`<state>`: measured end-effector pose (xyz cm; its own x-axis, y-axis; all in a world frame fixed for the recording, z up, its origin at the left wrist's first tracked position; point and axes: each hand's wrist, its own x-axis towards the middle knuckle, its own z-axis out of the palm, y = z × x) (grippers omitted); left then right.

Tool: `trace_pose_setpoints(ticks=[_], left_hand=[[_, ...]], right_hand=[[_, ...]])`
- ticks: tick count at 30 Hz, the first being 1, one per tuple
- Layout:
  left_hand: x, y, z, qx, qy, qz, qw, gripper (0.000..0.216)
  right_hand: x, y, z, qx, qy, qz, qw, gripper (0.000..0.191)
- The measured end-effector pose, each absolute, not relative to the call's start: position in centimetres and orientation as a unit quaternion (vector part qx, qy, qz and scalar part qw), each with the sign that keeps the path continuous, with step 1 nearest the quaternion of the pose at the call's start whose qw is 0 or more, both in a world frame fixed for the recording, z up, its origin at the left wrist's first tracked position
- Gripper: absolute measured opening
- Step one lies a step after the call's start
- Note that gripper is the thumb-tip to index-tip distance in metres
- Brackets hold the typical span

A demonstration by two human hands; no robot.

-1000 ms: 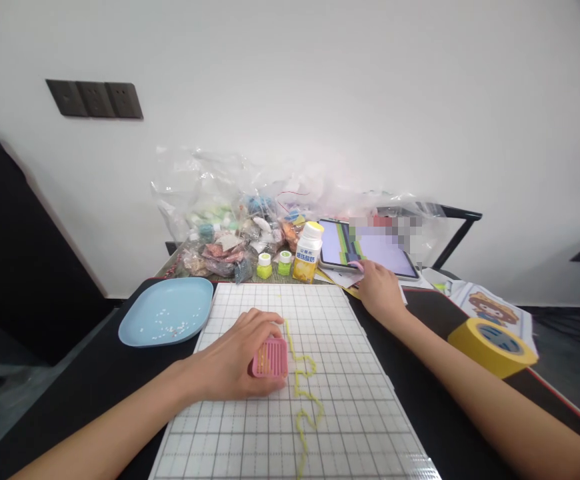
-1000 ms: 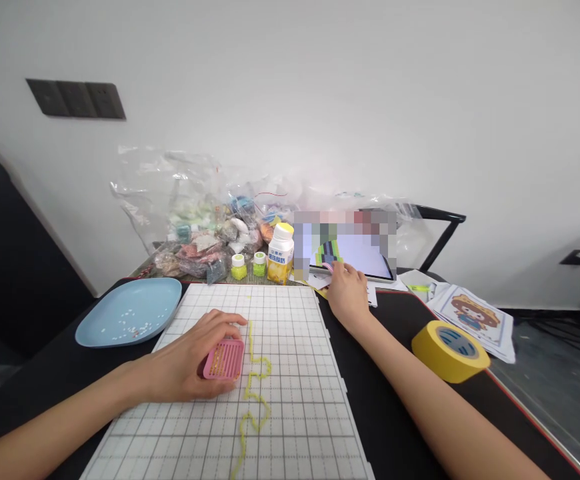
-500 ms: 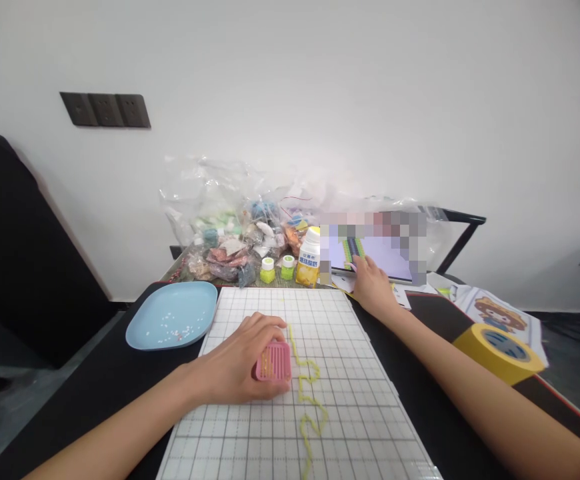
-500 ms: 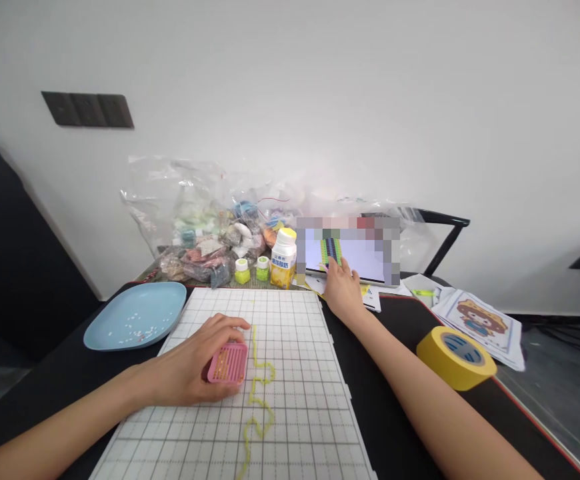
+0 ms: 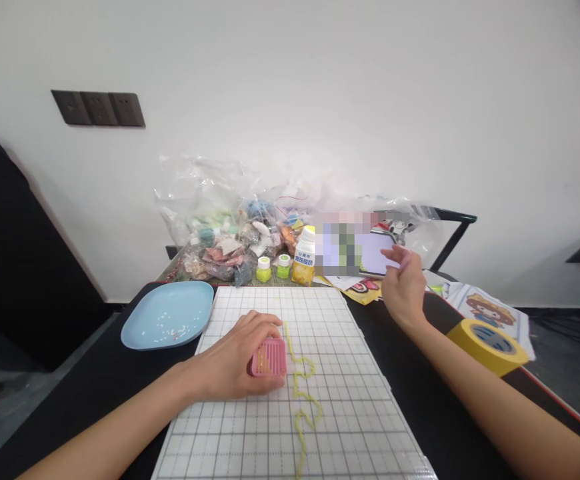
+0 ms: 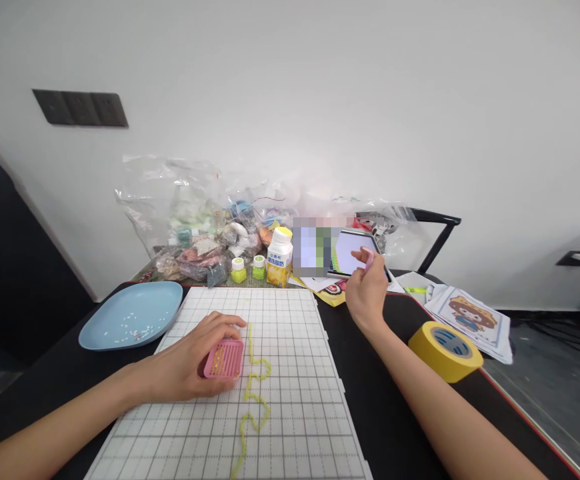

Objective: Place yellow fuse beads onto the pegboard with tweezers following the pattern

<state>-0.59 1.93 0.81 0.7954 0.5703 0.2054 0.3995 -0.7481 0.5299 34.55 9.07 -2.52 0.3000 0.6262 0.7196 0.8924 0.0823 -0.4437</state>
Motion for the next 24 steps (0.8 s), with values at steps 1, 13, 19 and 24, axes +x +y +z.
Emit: trace_pose_setpoints(ticks=[1,13,19,24], left_hand=[[-0.6,2.0,0.8,0.917,0.263,0.181,0.238,0.038],[-0.5,2.0,0.9,0.915,0.273,0.182,0.237,0.038],[-0.5,2.0,0.8,0.914,0.271,0.185,0.239,0.038],[-0.6,2.1,0.5,0.912,0.270,0.194,0.242,0.040]], right_hand=[[34.8,9.0,-2.6,-0.665,-0.573,-0.140,0.459,0.060],[35.3,12.0,-5.1,-0.706,-0.609,-0.085,0.351,0.068],[35.4,11.7,-5.1,-0.701,-0.609,-0.079,0.363,0.070],[34.3,10.5,-3.2,-0.676,-0.609,-0.086,0.406,0.058]])
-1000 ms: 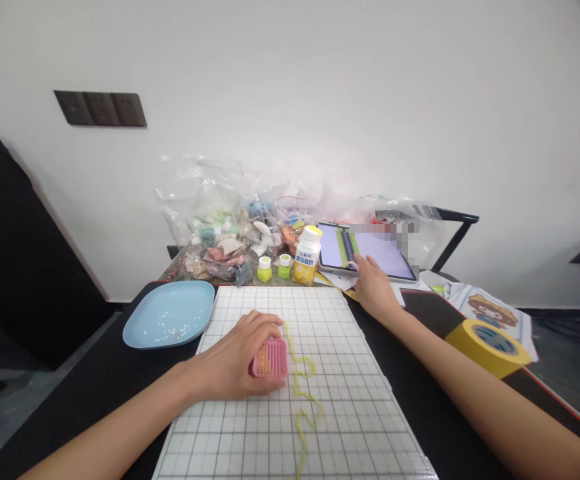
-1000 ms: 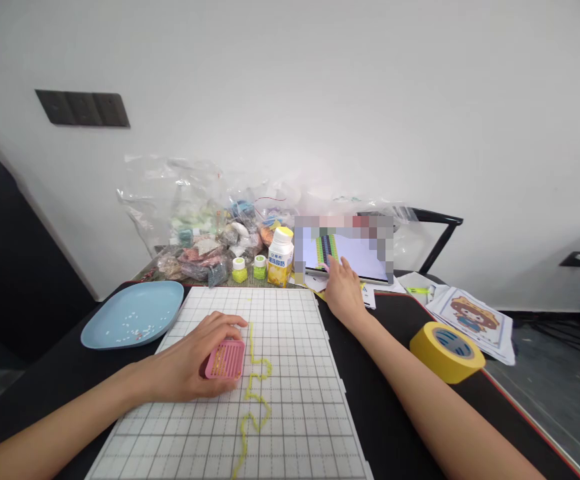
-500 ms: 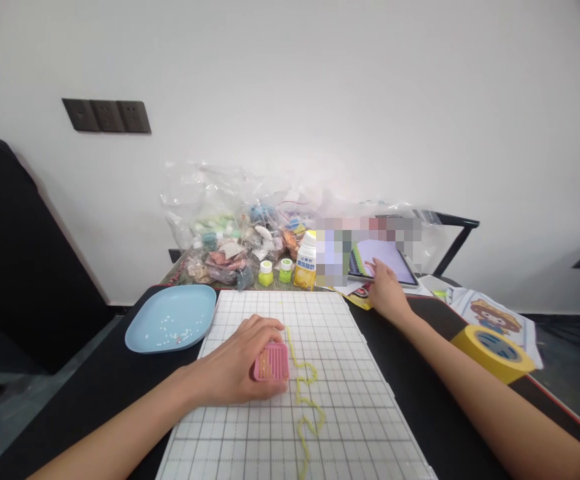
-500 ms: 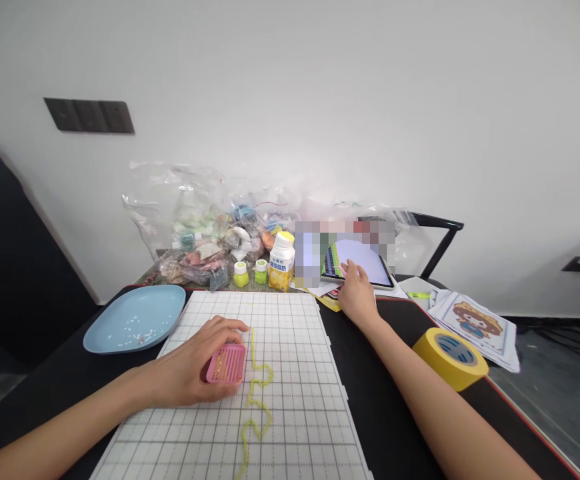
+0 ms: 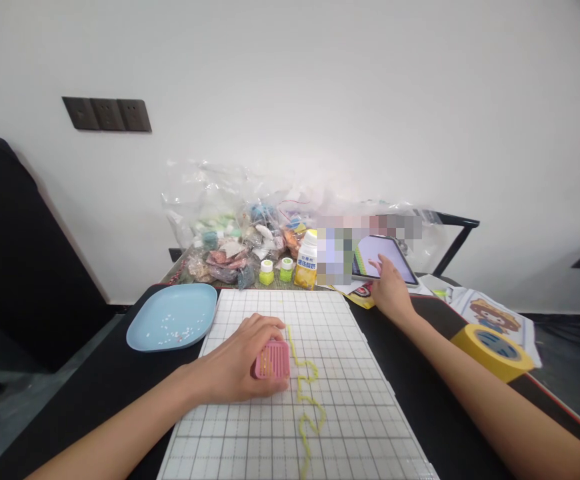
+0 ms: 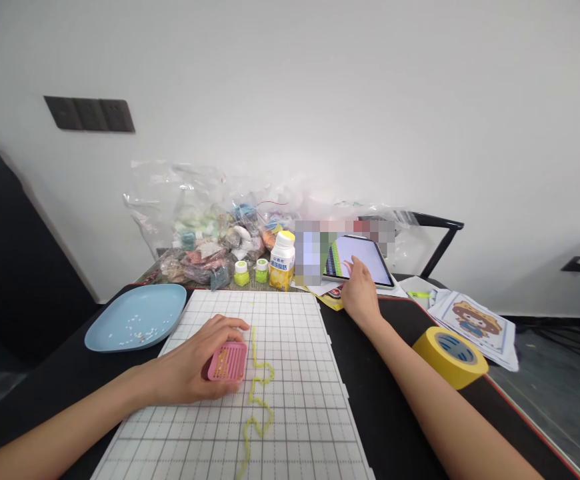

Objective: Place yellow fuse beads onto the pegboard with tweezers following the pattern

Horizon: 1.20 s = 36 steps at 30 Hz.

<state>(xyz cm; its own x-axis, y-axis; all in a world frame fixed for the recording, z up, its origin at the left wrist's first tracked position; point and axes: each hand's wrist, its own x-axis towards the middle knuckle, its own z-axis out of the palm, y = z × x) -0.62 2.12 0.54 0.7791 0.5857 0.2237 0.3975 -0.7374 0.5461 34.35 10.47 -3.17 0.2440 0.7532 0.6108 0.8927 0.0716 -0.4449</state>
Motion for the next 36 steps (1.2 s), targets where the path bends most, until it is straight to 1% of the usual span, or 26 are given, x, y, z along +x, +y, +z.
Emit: trace_pose_setpoints(ticks=[2,4,7,10,12,15,19,23,25,30,33,36], left_hand=[[-0.6,2.1,0.6,0.908,0.272,0.203,0.245,0.040],[-0.6,2.2,0.6,0.904,0.276,0.215,0.247,0.039],[-0.6,2.2,0.5,0.894,0.291,0.237,0.244,0.036],[-0.5,1.9,0.2,0.882,0.315,0.260,0.236,0.037],[-0.5,1.5,0.1,0.868,0.337,0.273,0.242,0.041],[-0.4,0.8,0.4,0.823,0.392,0.290,0.292,0.054],[0.0,0.0,0.9,0.761,0.434,0.292,0.384,0.043],[0.2,-0.3,0.9,0.722,0.428,0.320,0.439,0.051],[0.2,-0.3,0.9,0.719,0.429,0.323,0.440,0.050],[0.3,-0.7,1.4,0.765,0.396,0.327,0.388,0.035],[0.3,-0.9,1.4,0.794,0.369,0.329,0.352,0.037],[0.2,-1.0,1.1,0.802,0.372,0.330,0.332,0.044]], right_hand=[[33.1,9.3,-2.2,-0.663,-0.608,-0.092,0.427,0.052],[31.1,7.7,-1.3,-0.649,-0.618,-0.085,0.435,0.039],[27.2,4.7,-0.5,-0.628,-0.663,-0.041,0.405,0.023],[24.0,1.9,0.1,-0.564,-0.753,0.060,0.333,0.021],[22.8,0.6,0.3,-0.526,-0.786,0.084,0.316,0.020],[22.5,-0.4,-0.1,-0.458,-0.817,0.062,0.345,0.015],[22.8,-0.6,-0.9,-0.401,-0.833,0.026,0.379,0.017],[22.8,-0.8,-1.2,-0.398,-0.830,-0.015,0.390,0.016],[22.7,-1.0,-1.1,-0.389,-0.833,-0.029,0.393,0.015],[22.4,-1.3,-0.9,-0.370,-0.841,-0.034,0.394,0.014],[22.3,-1.3,-0.9,-0.362,-0.844,-0.032,0.393,0.014],[22.4,-1.3,-0.9,-0.351,-0.849,-0.032,0.394,0.014]])
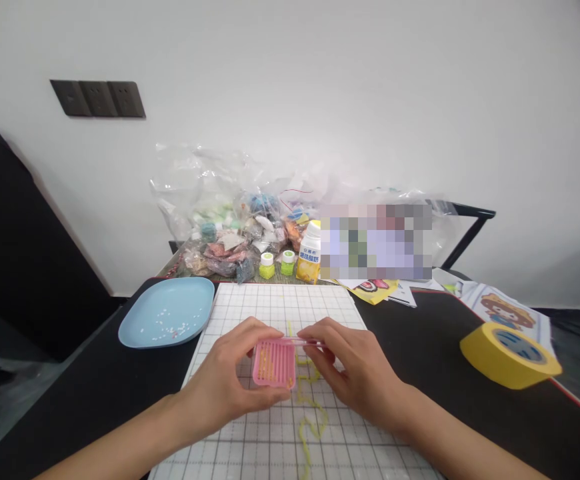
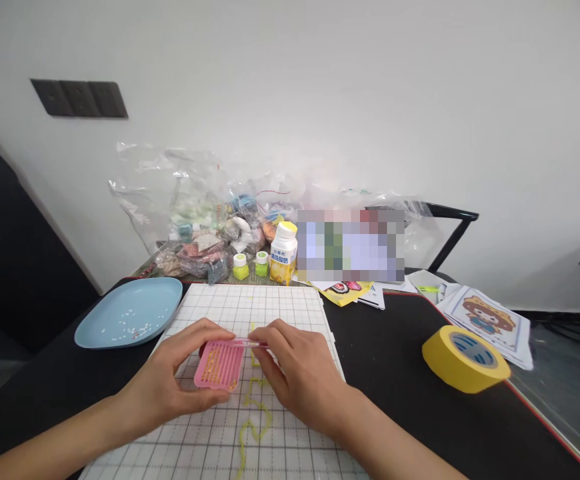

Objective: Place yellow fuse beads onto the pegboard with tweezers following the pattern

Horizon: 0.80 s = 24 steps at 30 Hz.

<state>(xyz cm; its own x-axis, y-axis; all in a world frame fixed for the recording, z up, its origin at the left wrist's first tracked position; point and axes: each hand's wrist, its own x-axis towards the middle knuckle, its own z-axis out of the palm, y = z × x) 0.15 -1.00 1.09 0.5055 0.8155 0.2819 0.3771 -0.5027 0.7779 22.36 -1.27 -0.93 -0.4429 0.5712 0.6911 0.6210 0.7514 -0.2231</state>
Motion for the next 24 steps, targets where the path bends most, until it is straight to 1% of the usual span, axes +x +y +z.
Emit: trace_pose_setpoints(ticks=[4,10,15,20,24], left_hand=[[0.07,-1.03,0.89,0.789,0.410,0.333,0.314,0.055],[0.10,-1.15,0.68,0.774,0.427,0.333,0.329,0.076],[0.10,-1.07,0.48,0.780,0.421,0.326,0.328,0.079],[0.12,-1.06,0.47,0.789,0.414,0.321,0.321,0.080],[0.11,-1.09,0.48,0.791,0.417,0.317,0.316,0.079]], right_hand=[[22.50,-1.25,-1.12,-0.356,-0.840,-0.041,0.408,0.012],[22.45,-1.24,-1.33,-0.366,-0.833,-0.042,0.412,0.012],[22.26,-1.42,-1.20,-0.357,-0.842,-0.032,0.403,0.011],[21.87,-1.70,-0.95,-0.333,-0.859,0.006,0.389,0.011],[21.67,-1.74,-0.95,-0.335,-0.861,-0.003,0.383,0.014]])
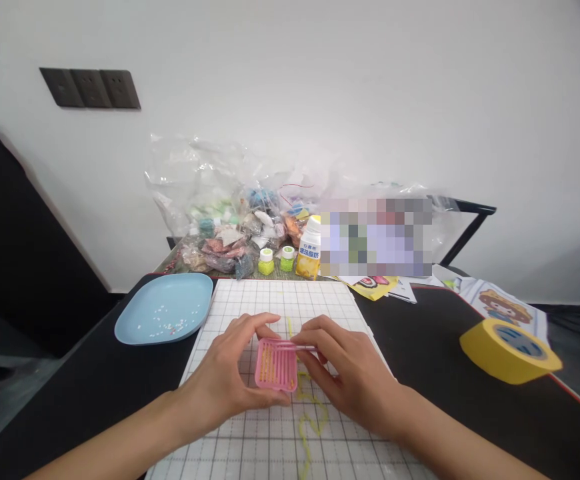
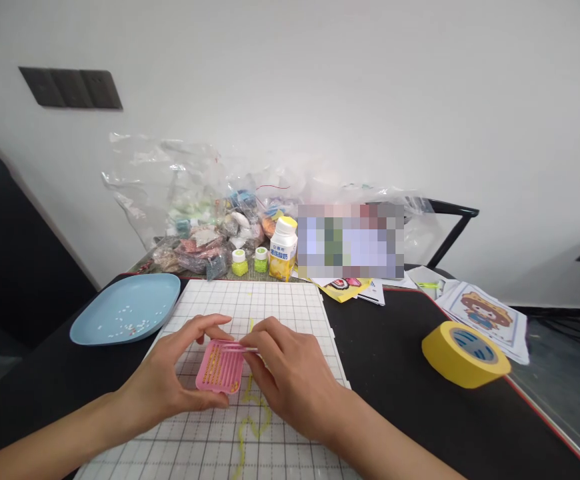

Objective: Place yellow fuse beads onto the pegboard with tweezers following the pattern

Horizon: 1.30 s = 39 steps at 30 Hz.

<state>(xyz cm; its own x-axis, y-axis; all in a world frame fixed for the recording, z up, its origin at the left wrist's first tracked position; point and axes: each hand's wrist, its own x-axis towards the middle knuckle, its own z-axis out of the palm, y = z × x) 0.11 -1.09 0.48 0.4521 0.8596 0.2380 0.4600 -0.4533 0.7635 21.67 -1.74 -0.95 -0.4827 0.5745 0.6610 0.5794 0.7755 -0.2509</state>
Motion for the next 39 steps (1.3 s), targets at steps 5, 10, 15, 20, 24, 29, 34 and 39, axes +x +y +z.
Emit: trace_pose_setpoints(ticks=[5,10,15,20,24,29,34,39], left_hand=[[0.0,-1.0,0.5,0.800,0.411,0.309,0.311,0.077],[0.0,-0.9,0.3,0.804,0.405,0.305,0.311,0.078],[0.1,-0.9,0.1,0.813,0.398,0.305,0.297,0.076],[0.0,-0.8,0.1,0.813,0.395,0.308,0.297,0.074],[-0.2,-0.5,0.0,0.815,0.388,0.309,0.301,0.064],[-0.4,0.0,-0.1,0.826,0.369,0.313,0.289,0.050],[-0.5,0.4,0.3,0.843,0.357,0.299,0.270,0.039],[-0.5,0.5,0.3,0.847,0.355,0.295,0.265,0.037]], right_hand=[[21.6,-1.6,-1.0,-0.344,-0.861,-0.023,0.375,0.016],[21.6,-1.6,-1.0,-0.347,-0.865,-0.042,0.360,0.018],[21.7,-1.7,-1.0,-0.354,-0.866,-0.056,0.349,0.021],[21.6,-1.7,-0.8,-0.349,-0.860,-0.075,0.364,0.018],[21.7,-1.7,-0.5,-0.353,-0.839,-0.087,0.404,0.015],[22.1,-1.5,-0.4,-0.375,-0.820,-0.056,0.430,0.014],[22.7,-0.9,-0.8,-0.399,-0.807,-0.021,0.435,0.014],[23.4,-0.1,-1.1,-0.414,-0.807,-0.027,0.421,0.016]])
